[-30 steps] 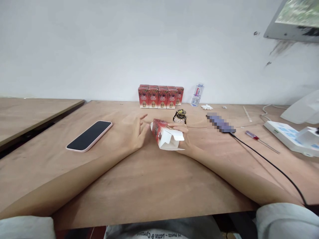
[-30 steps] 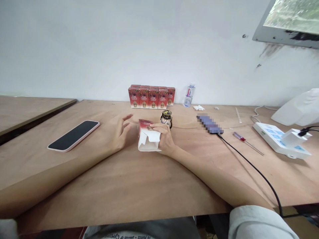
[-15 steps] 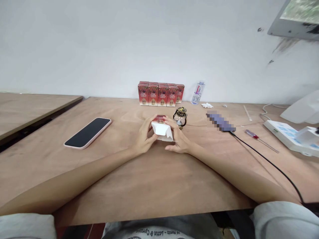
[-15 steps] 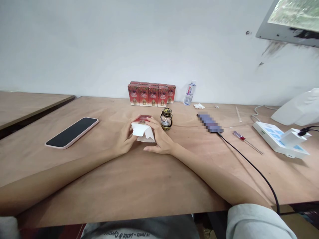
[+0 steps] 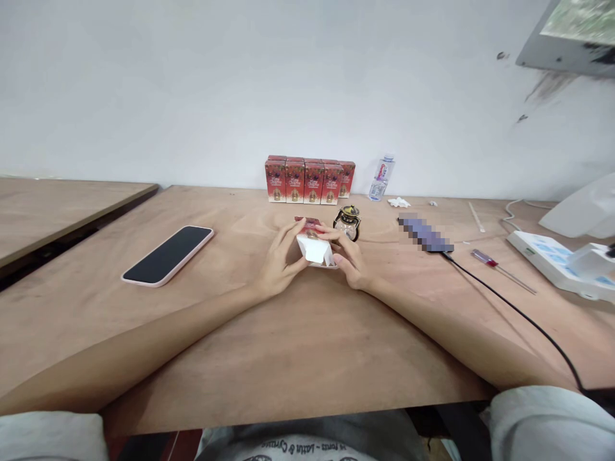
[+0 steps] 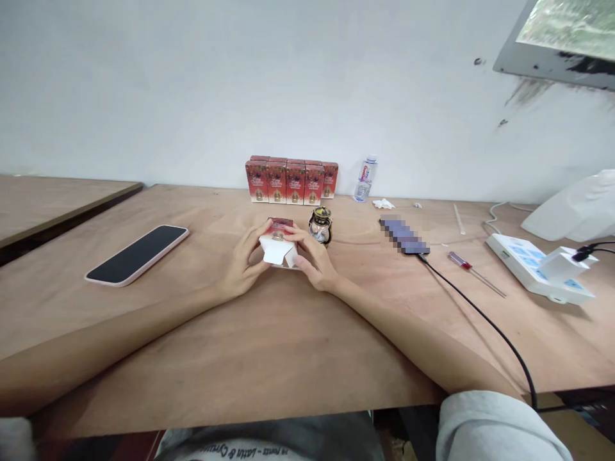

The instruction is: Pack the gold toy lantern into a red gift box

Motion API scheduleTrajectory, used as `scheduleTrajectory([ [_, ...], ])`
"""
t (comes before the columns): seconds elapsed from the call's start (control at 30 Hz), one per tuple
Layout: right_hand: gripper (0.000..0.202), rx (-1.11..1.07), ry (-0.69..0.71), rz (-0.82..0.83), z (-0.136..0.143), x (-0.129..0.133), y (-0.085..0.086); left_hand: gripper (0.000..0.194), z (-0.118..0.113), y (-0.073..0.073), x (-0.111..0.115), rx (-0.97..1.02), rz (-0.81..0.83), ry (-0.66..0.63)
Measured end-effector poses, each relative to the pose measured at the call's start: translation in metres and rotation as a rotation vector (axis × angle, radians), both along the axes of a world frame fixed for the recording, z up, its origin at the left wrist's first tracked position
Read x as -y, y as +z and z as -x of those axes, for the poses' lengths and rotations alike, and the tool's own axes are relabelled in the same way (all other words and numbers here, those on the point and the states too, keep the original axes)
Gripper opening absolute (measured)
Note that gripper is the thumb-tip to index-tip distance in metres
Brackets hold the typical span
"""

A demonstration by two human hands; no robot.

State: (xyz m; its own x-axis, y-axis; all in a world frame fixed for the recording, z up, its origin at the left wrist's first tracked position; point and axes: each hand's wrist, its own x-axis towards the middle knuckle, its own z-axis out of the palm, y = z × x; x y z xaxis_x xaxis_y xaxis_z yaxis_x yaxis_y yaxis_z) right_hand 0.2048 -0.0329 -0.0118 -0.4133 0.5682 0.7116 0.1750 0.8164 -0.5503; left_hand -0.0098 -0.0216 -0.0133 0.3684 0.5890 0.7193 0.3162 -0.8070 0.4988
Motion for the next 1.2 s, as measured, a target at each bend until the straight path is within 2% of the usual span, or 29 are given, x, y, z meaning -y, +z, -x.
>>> scheduleTrajectory([
  [0.13,0.043,0.022,-0.004,0.002,0.002,0.001,0.0,0.061,0.0,0.002,0.0,-0.029,-0.013,0.018],
  [0.23,0.043,0.033,-0.065,0.026,0.004,0.002,0.002,0.059,-0.001,0.002,0.001,-0.021,-0.003,0.001],
  [0.33,0.037,-0.002,-0.108,0.083,0.006,0.003,0.001,0.061,-0.003,0.002,0.002,0.019,0.094,-0.067],
  [0.43,0.033,-0.132,-0.1,0.105,0.007,0.002,-0.004,0.062,-0.003,0.001,0.0,0.077,0.194,-0.136],
  [0.53,0.025,-0.267,-0.152,0.13,0.008,0.001,-0.008,0.049,0.001,-0.001,-0.006,0.159,0.225,-0.139],
  [0.6,0.017,-0.26,-0.174,0.134,0.009,0.001,-0.009,0.036,0.003,-0.002,-0.011,0.204,0.223,-0.132],
  [0.63,0.014,-0.22,-0.174,0.116,0.01,0.001,-0.008,0.031,0.004,-0.003,-0.013,0.217,0.214,-0.131],
  [0.7,0.02,-0.105,-0.191,0.027,0.011,0.003,-0.005,0.023,0.004,-0.004,-0.016,0.227,0.188,-0.126],
  [0.87,0.031,0.065,-0.293,-0.168,0.009,0.007,0.001,0.018,0.005,-0.002,-0.013,0.182,0.172,-0.074],
  [0.93,0.033,0.119,-0.273,-0.189,0.007,0.007,0.002,0.018,0.005,-0.001,-0.01,0.177,0.185,-0.071],
  [1.1,0.055,0.183,-0.198,-0.256,0.006,0.005,0.003,0.016,0.005,-0.001,-0.01,0.186,0.197,-0.064],
  [1.2,0.042,0.13,-0.275,-0.294,0.01,0.004,0.003,0.017,0.004,-0.001,-0.011,0.168,0.195,-0.045],
])
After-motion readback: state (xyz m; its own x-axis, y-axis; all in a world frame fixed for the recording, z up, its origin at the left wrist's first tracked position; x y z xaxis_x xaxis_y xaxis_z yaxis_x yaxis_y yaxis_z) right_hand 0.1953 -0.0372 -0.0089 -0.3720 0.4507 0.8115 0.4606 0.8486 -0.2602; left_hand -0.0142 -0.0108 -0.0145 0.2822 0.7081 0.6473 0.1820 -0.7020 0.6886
